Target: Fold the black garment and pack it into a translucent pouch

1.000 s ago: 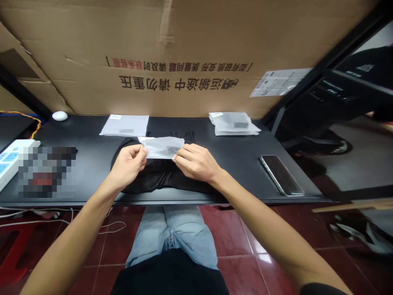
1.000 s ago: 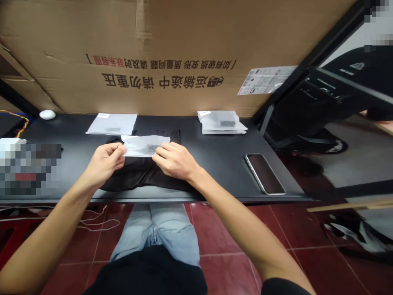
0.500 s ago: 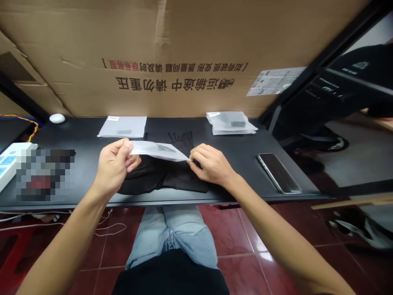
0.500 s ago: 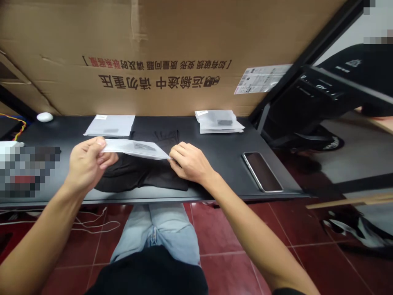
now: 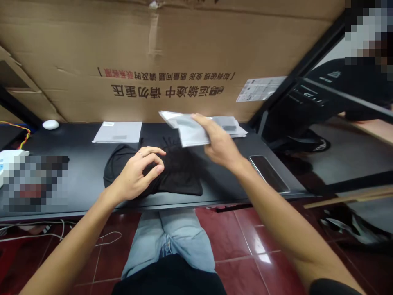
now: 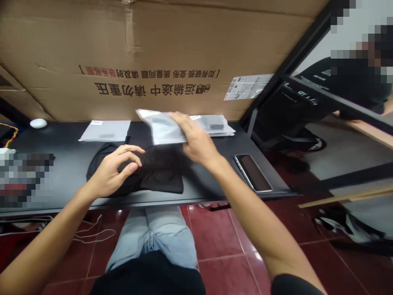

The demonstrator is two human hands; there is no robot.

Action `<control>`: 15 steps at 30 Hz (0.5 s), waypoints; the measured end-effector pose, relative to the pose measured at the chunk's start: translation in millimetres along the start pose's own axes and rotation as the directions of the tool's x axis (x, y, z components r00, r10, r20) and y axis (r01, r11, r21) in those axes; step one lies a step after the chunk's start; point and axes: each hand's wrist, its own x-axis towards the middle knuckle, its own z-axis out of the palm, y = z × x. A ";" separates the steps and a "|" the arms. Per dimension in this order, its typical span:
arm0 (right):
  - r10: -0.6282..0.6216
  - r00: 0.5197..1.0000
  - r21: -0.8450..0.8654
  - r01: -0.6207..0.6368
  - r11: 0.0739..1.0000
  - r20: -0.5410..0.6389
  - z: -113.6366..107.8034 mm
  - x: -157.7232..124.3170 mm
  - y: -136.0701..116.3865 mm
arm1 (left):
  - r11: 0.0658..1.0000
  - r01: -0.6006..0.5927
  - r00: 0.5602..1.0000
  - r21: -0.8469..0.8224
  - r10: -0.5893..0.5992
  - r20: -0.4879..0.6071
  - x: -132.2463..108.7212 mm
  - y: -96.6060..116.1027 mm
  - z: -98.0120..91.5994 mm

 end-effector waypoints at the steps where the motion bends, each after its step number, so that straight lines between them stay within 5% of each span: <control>1: 0.036 0.999 -0.121 -0.039 0.992 -0.033 -13.3 1.4 26.3 | 0.994 -0.001 0.999 0.109 -0.004 0.050 -4.5 -12.1 -2.1; 7: 0.293 0.955 -0.495 -0.236 0.836 0.040 -59.3 -9.3 170.0 | 0.913 0.047 0.979 0.405 -0.123 0.165 -34.3 -64.5 4.0; 10: 0.304 0.945 -0.493 -0.209 0.844 0.120 -54.9 -18.2 200.1 | 0.896 0.058 0.977 0.440 -0.142 0.159 -39.1 -69.0 8.0; 15: 0.278 0.940 -0.467 -0.159 0.870 0.197 -42.5 -24.5 216.3 | 0.894 0.063 0.978 0.444 -0.144 0.150 -38.6 -68.1 8.6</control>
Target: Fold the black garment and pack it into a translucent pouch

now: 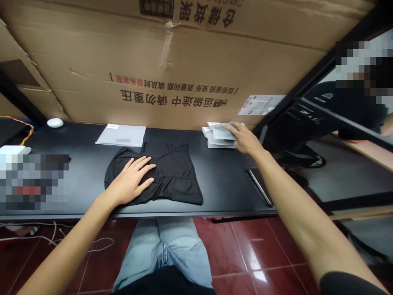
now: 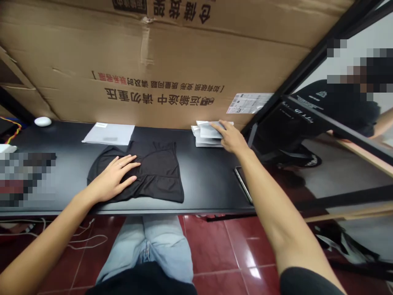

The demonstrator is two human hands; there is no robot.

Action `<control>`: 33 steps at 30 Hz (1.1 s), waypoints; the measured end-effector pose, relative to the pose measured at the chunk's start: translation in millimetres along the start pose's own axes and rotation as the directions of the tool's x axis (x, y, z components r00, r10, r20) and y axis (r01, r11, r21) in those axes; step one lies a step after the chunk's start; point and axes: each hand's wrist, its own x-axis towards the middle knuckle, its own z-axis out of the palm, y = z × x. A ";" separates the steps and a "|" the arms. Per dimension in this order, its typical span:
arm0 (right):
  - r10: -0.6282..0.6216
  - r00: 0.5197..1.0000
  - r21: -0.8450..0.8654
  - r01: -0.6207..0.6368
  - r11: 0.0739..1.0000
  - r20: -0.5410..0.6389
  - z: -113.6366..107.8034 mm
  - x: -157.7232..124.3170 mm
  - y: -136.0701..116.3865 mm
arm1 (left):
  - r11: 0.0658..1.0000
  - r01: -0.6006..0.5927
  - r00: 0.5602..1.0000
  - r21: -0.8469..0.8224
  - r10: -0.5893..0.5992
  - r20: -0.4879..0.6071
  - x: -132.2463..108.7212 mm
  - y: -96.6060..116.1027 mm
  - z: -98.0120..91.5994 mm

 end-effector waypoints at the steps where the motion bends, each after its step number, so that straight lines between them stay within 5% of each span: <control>1: -0.014 1.000 0.010 0.014 1.000 0.023 2.1 0.5 2.6 | 1.000 -0.001 1.000 0.003 0.001 0.001 0.1 -0.7 0.0; 12: 0.030 0.982 0.038 -0.037 0.999 0.187 17.7 -6.7 1.0 | 1.000 -0.004 1.000 0.021 0.004 -0.004 1.1 -5.2 1.9; 18: 0.085 0.978 0.010 -0.088 0.996 0.193 3.4 -1.4 -12.4 | 1.000 0.003 1.000 -0.010 -0.003 0.016 0.3 -2.3 -1.8; 21: -0.038 0.999 0.103 0.037 0.994 0.005 -1.7 -1.8 -46.3 | 0.999 0.001 1.000 -0.052 0.000 0.018 6.4 -1.1 -12.8; 25: -0.264 0.946 0.394 0.318 0.862 -0.186 11.2 -9.1 -126.8 | 0.989 0.023 0.999 -0.148 -0.026 -0.021 39.8 -10.7 -35.2; 29: -0.136 0.986 0.491 0.168 0.855 -0.101 33.2 1.2 -188.5 | 0.996 0.093 0.996 0.011 -0.093 -0.006 91.4 -35.2 -47.9; 33: 0.108 0.993 0.488 -0.116 0.865 0.044 44.9 32.1 -203.4 | 0.973 0.135 0.982 0.187 -0.157 0.107 127.0 -54.9 -43.3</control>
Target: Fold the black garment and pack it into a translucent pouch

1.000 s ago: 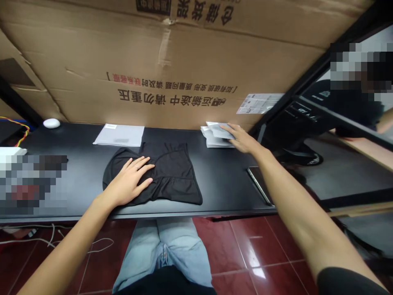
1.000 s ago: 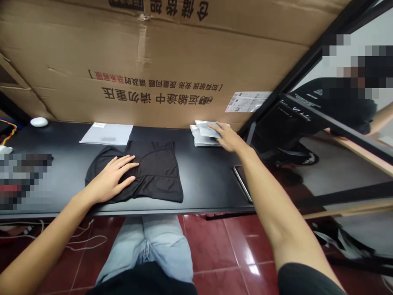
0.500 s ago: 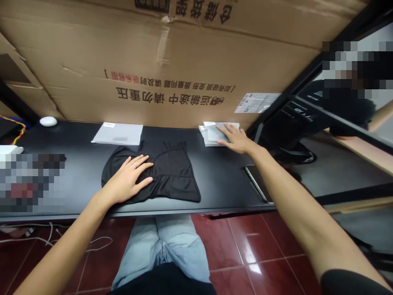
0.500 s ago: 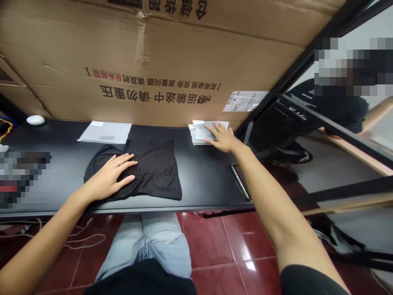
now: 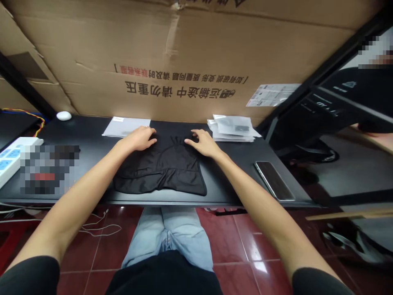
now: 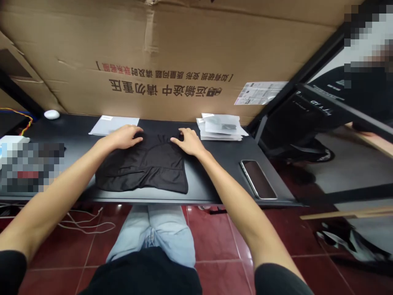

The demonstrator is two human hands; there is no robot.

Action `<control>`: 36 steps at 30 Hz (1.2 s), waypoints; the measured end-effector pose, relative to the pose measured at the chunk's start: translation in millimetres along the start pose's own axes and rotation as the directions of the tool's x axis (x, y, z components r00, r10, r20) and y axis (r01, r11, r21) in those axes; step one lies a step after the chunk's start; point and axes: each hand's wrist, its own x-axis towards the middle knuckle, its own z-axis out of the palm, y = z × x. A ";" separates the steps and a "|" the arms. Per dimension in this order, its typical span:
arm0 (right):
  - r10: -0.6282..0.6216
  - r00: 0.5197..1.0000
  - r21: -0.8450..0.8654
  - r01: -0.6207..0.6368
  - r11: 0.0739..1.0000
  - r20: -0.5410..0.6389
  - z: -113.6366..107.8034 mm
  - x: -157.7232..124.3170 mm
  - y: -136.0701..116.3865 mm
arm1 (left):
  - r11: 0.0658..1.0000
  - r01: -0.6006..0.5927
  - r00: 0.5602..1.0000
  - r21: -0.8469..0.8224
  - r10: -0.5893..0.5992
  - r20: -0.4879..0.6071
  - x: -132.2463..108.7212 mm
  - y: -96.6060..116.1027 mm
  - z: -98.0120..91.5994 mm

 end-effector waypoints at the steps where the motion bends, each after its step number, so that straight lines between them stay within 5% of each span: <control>1: 0.038 0.999 0.004 -0.038 0.999 0.009 1.2 7.1 -0.5 | 1.000 0.008 1.000 0.000 -0.008 0.010 5.5 -1.9 1.9; 9: 0.083 0.996 0.116 -0.079 0.990 -0.023 -0.8 17.7 -6.1 | 0.995 0.016 1.000 -0.094 -0.017 -0.011 10.0 -9.7 2.7; 13: 0.017 0.998 0.246 -0.001 0.969 -0.067 -14.0 -3.3 -9.3 | 0.971 -0.103 0.983 -0.217 0.067 -0.168 -19.0 -5.8 -5.6; 17: -0.218 0.972 0.397 0.236 0.887 -0.089 -27.6 -42.9 -12.2 | 0.910 -0.247 0.961 -0.334 0.185 -0.207 -63.5 5.1 -7.3; 24: -0.388 0.916 0.232 0.358 0.904 0.099 -28.6 -97.3 -13.4 | 0.913 -0.229 0.973 -0.338 0.207 -0.102 -112.6 19.7 12.2; 32: -0.376 0.907 0.095 0.364 0.927 0.191 -40.0 -101.3 -31.5 | 0.951 -0.177 0.981 -0.252 0.149 -0.125 -123.0 28.3 5.3; 36: -0.363 0.874 0.039 0.371 0.928 0.323 -27.0 -103.6 -41.1 | 0.972 -0.212 0.976 -0.096 0.215 0.018 -127.6 36.7 21.3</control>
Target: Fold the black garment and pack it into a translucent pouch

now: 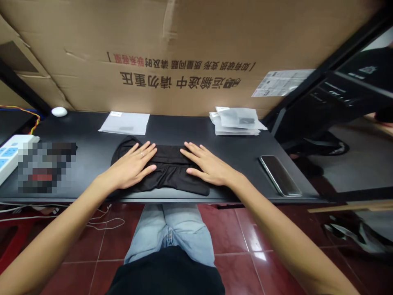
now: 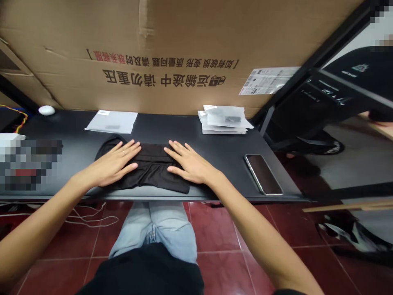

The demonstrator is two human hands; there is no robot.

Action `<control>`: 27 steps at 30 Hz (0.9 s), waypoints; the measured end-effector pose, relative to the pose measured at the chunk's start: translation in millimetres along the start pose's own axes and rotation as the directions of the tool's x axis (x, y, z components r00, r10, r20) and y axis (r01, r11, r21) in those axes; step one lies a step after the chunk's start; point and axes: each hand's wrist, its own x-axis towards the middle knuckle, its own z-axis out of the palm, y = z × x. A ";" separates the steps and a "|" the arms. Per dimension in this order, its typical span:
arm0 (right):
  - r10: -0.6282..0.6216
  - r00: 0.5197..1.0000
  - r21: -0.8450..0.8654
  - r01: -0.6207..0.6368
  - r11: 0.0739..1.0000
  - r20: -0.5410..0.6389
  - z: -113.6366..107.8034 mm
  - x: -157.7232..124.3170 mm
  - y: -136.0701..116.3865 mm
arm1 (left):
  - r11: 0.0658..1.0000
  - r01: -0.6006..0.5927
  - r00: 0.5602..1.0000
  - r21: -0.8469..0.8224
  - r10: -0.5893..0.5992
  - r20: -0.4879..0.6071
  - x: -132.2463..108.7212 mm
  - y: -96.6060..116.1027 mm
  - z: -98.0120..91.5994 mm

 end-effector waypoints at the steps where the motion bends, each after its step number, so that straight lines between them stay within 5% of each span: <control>1: 0.007 0.999 -0.012 -0.006 1.000 0.034 3.2 0.5 -0.3 | 1.000 0.008 1.000 0.022 -0.009 0.029 -1.0 1.1 5.2; 8: -0.073 0.997 0.038 0.072 0.997 0.005 -2.0 -20.2 -2.0 | 1.000 -0.024 0.998 0.017 0.023 0.057 -18.0 6.6 4.2; 17: -0.082 0.995 -0.008 0.082 0.997 0.062 11.8 -80.1 -30.5 | 0.999 -0.040 0.996 0.028 0.038 0.084 -93.2 10.7 5.5; 27: -0.065 0.989 0.048 0.072 0.996 -0.132 20.6 -96.2 -24.9 | 0.994 -0.048 0.999 -0.102 0.049 0.002 -119.7 1.2 1.2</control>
